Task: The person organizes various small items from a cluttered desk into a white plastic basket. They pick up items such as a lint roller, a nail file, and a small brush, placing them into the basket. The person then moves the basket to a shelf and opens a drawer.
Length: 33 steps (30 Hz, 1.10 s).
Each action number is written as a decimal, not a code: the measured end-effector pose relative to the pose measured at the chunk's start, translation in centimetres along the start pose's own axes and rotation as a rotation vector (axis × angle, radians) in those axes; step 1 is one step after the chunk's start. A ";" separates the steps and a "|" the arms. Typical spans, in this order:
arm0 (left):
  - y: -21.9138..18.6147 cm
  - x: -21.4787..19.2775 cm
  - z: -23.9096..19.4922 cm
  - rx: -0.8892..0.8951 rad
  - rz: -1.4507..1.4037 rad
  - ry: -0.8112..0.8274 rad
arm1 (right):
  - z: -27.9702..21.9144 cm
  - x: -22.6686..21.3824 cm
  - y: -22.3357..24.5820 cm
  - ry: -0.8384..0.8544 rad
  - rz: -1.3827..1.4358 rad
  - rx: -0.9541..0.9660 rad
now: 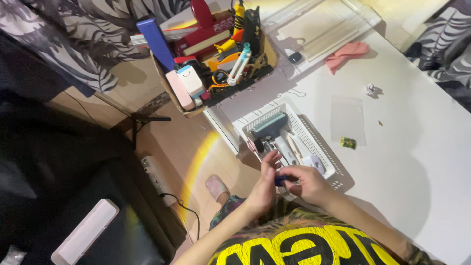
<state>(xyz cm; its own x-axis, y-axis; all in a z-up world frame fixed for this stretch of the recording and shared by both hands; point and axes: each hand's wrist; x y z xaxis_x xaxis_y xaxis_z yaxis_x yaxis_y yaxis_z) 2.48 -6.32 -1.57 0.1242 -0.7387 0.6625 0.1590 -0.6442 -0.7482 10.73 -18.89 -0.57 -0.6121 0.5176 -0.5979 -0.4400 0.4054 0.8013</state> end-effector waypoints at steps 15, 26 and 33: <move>11.5 -5.5 -1.6 -0.620 0.330 -0.458 | 2.8 0.4 -3.3 -0.061 0.148 0.363; 9.8 -6.5 -1.4 -0.532 0.248 -0.492 | 3.1 2.2 -2.4 0.023 -0.469 -0.139; 2.9 0.4 0.0 -0.199 0.097 -0.550 | -2.7 -3.0 -6.5 -0.393 -0.192 0.021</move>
<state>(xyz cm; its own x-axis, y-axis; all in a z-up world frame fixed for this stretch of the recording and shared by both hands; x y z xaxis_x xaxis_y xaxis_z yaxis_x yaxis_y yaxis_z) 3.03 -8.51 -3.44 0.6265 -0.6193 0.4732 -0.0583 -0.6427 -0.7639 13.65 -25.15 -3.91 -0.2218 0.6770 -0.7018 -0.5053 0.5357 0.6765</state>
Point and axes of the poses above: each hand's wrist, its own z-axis towards the middle knuckle, its own x-axis out of the palm, y = z × x, and after that the axes turned 11 degrees about -z, right-handed
